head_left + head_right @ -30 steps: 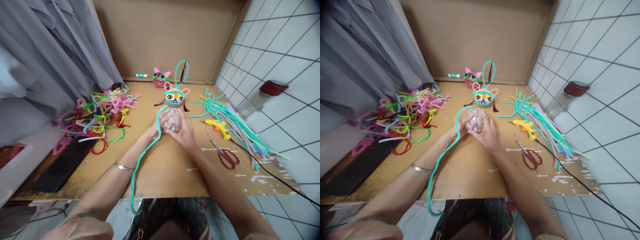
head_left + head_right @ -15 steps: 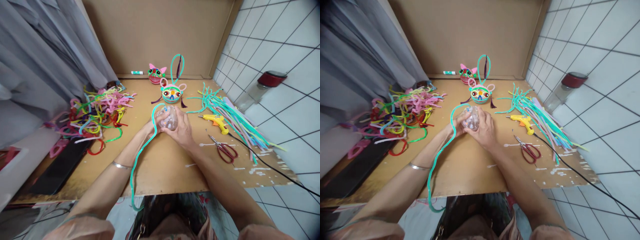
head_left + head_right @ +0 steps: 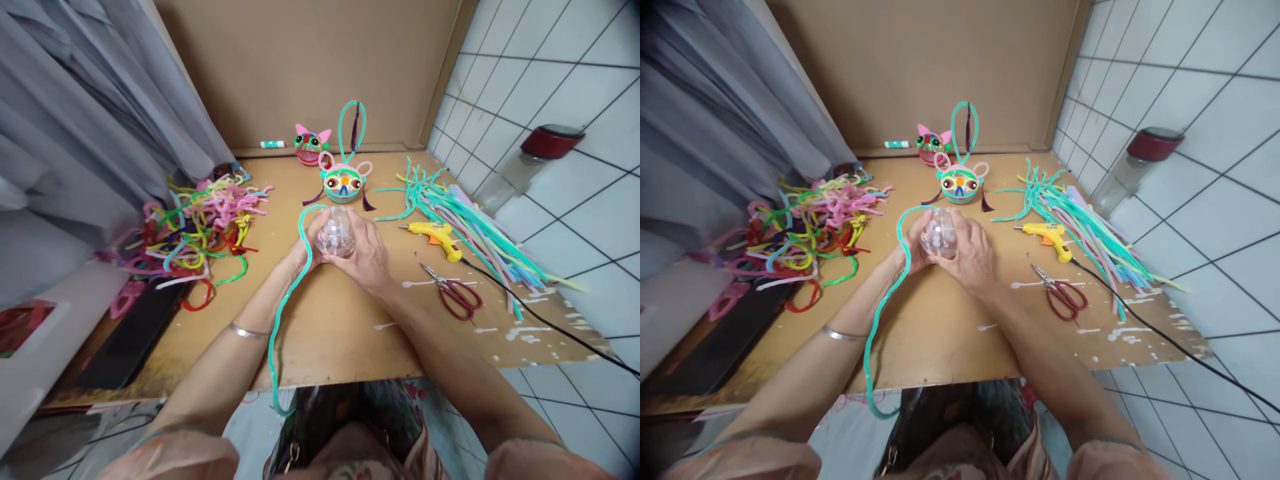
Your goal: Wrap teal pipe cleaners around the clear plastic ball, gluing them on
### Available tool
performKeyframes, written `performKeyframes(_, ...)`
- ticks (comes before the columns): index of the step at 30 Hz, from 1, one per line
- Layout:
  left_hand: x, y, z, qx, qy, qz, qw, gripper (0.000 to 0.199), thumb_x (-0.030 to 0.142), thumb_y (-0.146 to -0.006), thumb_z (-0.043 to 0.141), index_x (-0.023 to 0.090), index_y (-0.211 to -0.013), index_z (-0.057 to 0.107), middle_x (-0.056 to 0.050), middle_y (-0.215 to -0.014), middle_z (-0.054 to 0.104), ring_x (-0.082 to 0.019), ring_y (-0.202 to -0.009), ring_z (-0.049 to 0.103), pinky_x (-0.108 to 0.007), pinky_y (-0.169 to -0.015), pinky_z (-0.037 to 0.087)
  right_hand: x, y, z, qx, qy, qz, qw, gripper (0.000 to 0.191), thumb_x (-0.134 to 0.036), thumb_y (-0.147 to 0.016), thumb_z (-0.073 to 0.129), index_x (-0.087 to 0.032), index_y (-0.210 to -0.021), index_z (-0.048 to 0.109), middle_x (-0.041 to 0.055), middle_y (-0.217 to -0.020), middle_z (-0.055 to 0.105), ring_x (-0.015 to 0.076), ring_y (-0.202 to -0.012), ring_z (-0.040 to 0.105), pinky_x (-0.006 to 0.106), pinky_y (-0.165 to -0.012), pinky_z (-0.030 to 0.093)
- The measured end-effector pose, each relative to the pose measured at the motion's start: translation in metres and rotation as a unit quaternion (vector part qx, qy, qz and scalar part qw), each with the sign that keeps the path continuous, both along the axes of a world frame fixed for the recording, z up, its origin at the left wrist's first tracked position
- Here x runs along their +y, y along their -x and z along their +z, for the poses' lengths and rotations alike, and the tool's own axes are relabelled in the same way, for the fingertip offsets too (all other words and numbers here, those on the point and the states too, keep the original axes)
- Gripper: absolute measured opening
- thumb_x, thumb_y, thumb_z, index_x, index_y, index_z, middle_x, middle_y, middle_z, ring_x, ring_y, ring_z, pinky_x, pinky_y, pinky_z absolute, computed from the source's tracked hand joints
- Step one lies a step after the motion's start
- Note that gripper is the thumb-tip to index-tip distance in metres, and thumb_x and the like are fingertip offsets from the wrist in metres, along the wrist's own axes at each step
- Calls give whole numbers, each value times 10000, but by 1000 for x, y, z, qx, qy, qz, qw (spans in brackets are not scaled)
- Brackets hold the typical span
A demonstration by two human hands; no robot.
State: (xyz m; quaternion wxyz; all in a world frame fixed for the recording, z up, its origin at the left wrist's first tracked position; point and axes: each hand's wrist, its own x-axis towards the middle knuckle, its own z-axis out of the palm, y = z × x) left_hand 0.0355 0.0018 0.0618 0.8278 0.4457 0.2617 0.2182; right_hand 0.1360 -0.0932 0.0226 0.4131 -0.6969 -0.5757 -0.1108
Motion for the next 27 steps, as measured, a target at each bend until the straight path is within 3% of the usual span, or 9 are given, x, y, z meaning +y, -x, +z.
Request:
performKeyframes(8, 4, 5, -1, -26, 5, -19, 999, 418, 527, -847, 660, 152, -1030, 677, -83, -935, 758, -232, -822, 740, -349, -734, 626, 3, -2, -6, -17, -33, 1, 999, 865, -447, -772, 772, -179, -1490, 368, 178, -1344, 578, 330, -1238, 546, 477, -1057, 482)
performKeyframes(14, 7, 2, -9, -77, -60, -38, 995, 578, 562, -684, 794, 162, -1081, 667, -88, -983, 747, -253, -860, 733, -358, -741, 614, 8, -2, -15, -10, -107, 19, 994, 782, -345, -797, 730, -190, -1465, 353, 185, -1400, 521, 324, -1324, 493, 511, -1113, 445)
performKeyframes(21, 5, -4, -26, -103, -148, 111, 977, 840, 390, -484, 931, 214, -1220, 566, -67, -1153, 680, -242, -1029, 665, -329, -845, 560, 11, 0, -20, 49, -155, 64, 985, 783, -316, -794, 720, -210, -1435, 282, 189, -1421, 476, 317, -1387, 456, 536, -1124, 432)
performKeyframes(27, 9, -4, -35, -90, -146, 102, 980, 937, 401, -454, 947, 233, -1268, 514, -67, -1160, 644, -223, -986, 651, -346, -851, 544, 7, 4, -18, 68, -146, 65, 985, 763, -343, -788, 747, -209, -1398, 310, 196, -1411, 491, 326, -1411, 438, 536, -1122, 433)
